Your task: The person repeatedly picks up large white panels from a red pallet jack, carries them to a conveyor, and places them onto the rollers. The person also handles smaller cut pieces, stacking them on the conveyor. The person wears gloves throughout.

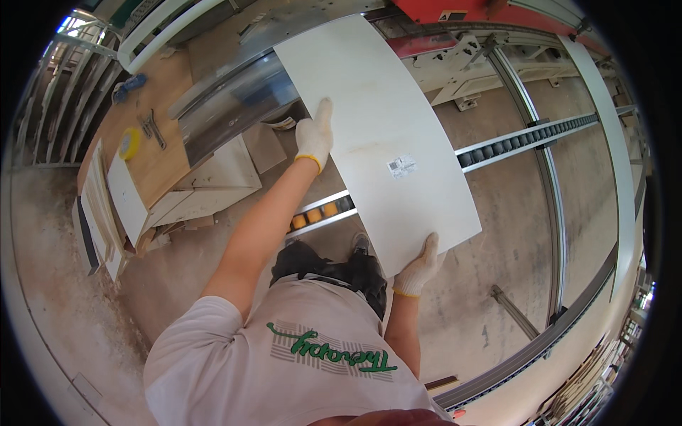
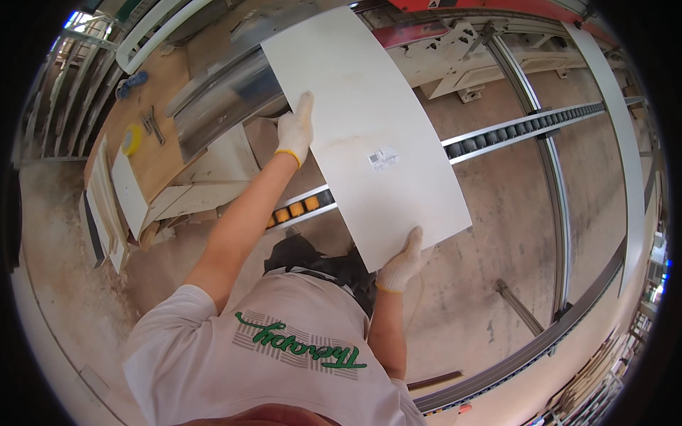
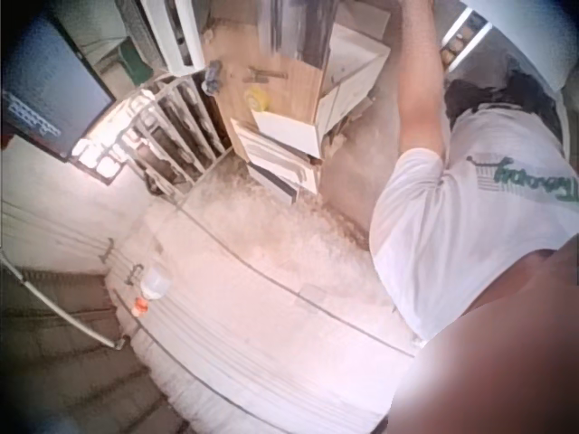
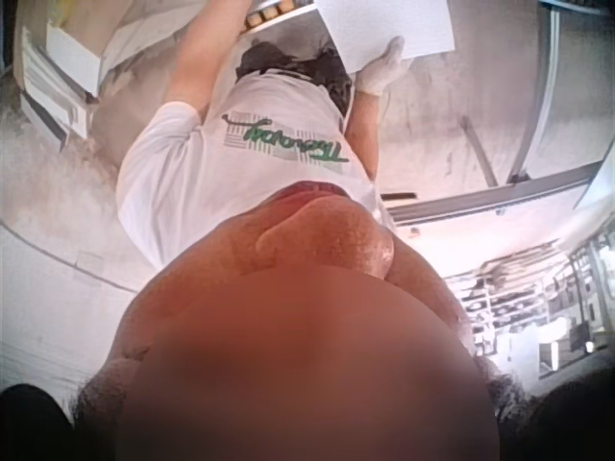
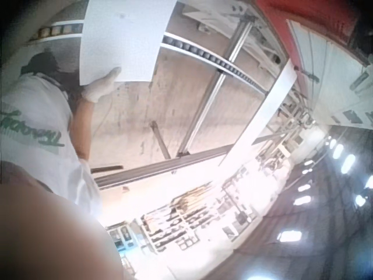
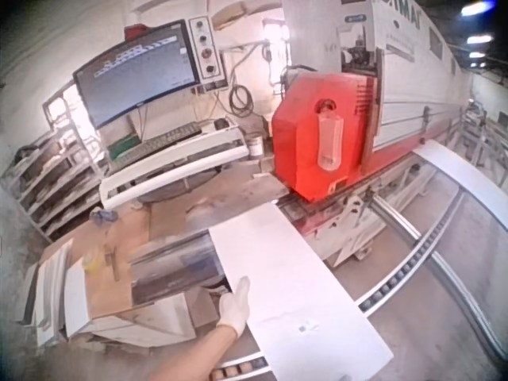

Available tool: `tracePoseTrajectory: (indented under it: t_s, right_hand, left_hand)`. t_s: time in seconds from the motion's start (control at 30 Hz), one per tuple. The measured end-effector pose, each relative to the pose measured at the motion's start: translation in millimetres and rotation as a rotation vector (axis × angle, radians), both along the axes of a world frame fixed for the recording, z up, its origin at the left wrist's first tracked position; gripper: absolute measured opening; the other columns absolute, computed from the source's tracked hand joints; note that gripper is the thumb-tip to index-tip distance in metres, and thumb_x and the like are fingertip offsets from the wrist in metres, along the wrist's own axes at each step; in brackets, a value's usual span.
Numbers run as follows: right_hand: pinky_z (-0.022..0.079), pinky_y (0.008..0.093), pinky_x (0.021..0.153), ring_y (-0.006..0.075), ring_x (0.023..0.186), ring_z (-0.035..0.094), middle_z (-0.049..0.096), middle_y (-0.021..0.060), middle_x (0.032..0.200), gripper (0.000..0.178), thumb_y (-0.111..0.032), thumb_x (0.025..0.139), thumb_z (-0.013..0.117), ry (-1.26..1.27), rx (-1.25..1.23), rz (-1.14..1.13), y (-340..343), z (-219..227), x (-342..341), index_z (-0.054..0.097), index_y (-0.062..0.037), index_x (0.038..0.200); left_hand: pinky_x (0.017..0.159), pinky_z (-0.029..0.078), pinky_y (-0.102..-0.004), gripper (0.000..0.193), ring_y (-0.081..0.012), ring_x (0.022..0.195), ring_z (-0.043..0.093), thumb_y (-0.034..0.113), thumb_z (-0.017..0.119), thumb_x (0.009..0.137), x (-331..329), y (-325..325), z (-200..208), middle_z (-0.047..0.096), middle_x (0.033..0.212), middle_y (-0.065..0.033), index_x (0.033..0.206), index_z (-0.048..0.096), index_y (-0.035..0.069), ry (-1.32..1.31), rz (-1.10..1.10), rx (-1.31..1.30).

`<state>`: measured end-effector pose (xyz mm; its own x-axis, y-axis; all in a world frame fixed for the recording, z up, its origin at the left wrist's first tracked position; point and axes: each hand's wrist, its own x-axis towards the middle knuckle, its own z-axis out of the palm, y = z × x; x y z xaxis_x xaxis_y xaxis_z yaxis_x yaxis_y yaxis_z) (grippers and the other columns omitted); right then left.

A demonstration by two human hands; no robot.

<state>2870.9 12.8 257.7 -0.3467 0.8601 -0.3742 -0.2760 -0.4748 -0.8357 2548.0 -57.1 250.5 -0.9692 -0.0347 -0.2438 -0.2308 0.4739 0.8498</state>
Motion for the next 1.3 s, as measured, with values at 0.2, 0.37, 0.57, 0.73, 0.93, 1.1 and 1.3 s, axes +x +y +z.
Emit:
tracePoseTrajectory:
  t_s: [0.2, 0.37, 0.57, 0.73, 0.93, 1.1, 1.3]
  right_hand:
    - [0.049, 0.0408, 0.115, 0.0261, 0.136, 0.061, 0.059, 0.0170, 0.155, 0.054, -0.020, 0.116, 0.049, -0.071, 0.036, -0.051, 62.8, -0.5, -7.2, 0.045, 0.0056, 0.163]
    - [0.052, 0.0399, 0.111, 0.0258, 0.133, 0.063, 0.061, 0.0175, 0.151, 0.052, -0.023, 0.118, 0.047, -0.135, 0.037, -0.122, 133.0, -7.1, -6.6, 0.049, 0.0076, 0.159]
    - [0.056, 0.0393, 0.104, 0.0263, 0.124, 0.068, 0.066, 0.0179, 0.144, 0.048, -0.024, 0.117, 0.050, -0.200, 0.112, -0.201, 231.6, -16.9, -5.8, 0.055, 0.0081, 0.152]
    - [0.058, 0.0386, 0.095, 0.0253, 0.111, 0.072, 0.072, 0.0164, 0.131, 0.044, -0.025, 0.117, 0.055, -0.243, 0.171, -0.273, 300.3, -29.2, -3.3, 0.064, 0.0101, 0.140]
    - [0.059, 0.0391, 0.087, 0.0249, 0.101, 0.074, 0.078, 0.0159, 0.117, 0.047, -0.032, 0.116, 0.061, -0.442, 0.469, -0.244, 423.1, -88.1, 29.3, 0.073, 0.0125, 0.125]
    - [0.063, 0.0446, 0.059, 0.0347, 0.068, 0.076, 0.082, 0.0195, 0.089, 0.050, -0.047, 0.118, 0.054, -1.620, 1.212, -0.075, 563.1, -123.8, 65.0, 0.083, -0.0078, 0.126]
    - [0.061, 0.0545, 0.100, 0.0475, 0.118, 0.075, 0.077, 0.0323, 0.126, 0.097, -0.078, 0.097, 0.063, -1.556, 0.565, -0.246, 595.5, -57.8, 31.7, 0.075, 0.0152, 0.122]
  left_hand:
    - [0.081, 0.053, -0.0473, 0.090, -0.0272, 0.083, 0.067, 0.070, 0.069, 0.098, 1.2, 64.5, 4.3, 0.071, 0.082, -0.0243, 0.088, 0.070, -0.020, -0.055, 0.009, 0.141]
    - [0.082, 0.054, -0.0457, 0.079, -0.0268, 0.084, 0.068, 0.063, 0.074, 0.098, -3.8, 138.8, 3.3, 0.074, 0.087, -0.0209, 0.092, 0.073, -0.016, -0.122, -0.013, 0.213]
    - [0.090, 0.057, -0.0515, 0.090, -0.0436, 0.090, 0.076, 0.072, 0.061, 0.102, -4.7, 239.0, -4.5, 0.074, 0.087, -0.0327, 0.092, 0.074, -0.017, -0.155, -0.077, 0.194]
    - [0.090, 0.056, -0.0522, 0.097, -0.0478, 0.094, 0.075, 0.076, 0.060, 0.100, -13.3, 310.7, -16.7, 0.075, 0.090, -0.0342, 0.098, 0.072, -0.020, -0.180, -0.084, 0.195]
    - [0.108, 0.055, -0.0574, 0.089, -0.0538, 0.119, 0.073, 0.074, 0.051, 0.106, -24.8, 401.2, -39.2, 0.077, 0.119, -0.0352, 0.117, 0.077, -0.011, -0.164, -0.198, 0.128]
    - [0.100, 0.058, -0.0575, 0.060, -0.0476, 0.115, 0.074, 0.057, 0.051, 0.108, -28.9, 368.3, 23.0, 0.076, 0.129, -0.0293, 0.132, 0.078, 0.009, 0.492, -1.229, -0.327]
    - [0.073, 0.058, -0.0491, 0.027, -0.0386, 0.092, 0.072, 0.035, 0.058, 0.109, -12.7, 11.6, 72.6, 0.071, 0.098, -0.0186, 0.115, 0.078, 0.018, 0.657, -1.273, -0.019]
